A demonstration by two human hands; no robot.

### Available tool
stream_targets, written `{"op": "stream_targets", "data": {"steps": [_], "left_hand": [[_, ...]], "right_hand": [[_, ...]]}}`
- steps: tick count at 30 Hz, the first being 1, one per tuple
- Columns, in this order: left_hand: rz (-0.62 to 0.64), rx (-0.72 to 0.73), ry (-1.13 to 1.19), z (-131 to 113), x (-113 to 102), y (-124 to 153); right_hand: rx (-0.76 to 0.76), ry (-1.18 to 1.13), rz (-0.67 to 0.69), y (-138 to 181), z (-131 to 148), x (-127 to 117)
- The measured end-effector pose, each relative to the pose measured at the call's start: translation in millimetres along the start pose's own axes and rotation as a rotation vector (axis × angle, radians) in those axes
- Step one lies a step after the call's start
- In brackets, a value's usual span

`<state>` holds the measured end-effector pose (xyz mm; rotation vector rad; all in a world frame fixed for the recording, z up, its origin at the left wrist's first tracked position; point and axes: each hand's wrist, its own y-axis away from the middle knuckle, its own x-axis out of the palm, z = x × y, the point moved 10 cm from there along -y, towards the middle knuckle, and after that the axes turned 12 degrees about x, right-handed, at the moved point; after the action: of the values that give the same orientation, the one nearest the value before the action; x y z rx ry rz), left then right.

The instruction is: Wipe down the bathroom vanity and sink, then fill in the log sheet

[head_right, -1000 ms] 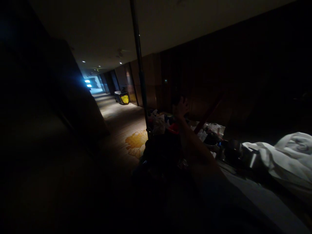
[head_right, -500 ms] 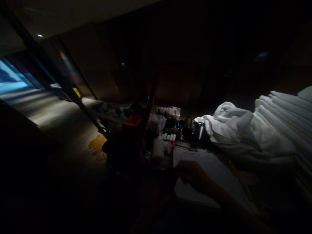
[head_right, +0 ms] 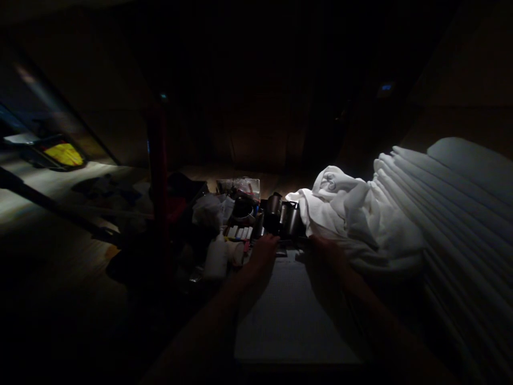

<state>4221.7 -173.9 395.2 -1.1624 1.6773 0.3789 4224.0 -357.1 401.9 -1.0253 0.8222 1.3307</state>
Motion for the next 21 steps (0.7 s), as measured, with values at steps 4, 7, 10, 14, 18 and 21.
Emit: {"op": "stream_targets", "data": {"steps": [4,7,10,14,18,21], "left_hand": [[0.155,0.088,-0.114,3,34,-41],[0.222,0.179,-0.203,-6,38,-47],[0.306,0.286,-0.317,-19,36,-46],[0.411,0.347,-0.336,-23,44,-46],[0.389,0.239,-0.285,1,48,-43],[0.197,0.121,-0.265,13,31,-27]], "right_hand": [[-0.046,0.116,0.096,-4,-12,31],[-0.102,-0.068,0.152,-1,-5,41],[-0.081,-0.069,0.061,3,3,30],[-0.084,0.208,0.058,4,19,17],[-0.039,0.499,0.267,0,21,24],[-0.079,0.573,0.281,-4,33,26]]}}
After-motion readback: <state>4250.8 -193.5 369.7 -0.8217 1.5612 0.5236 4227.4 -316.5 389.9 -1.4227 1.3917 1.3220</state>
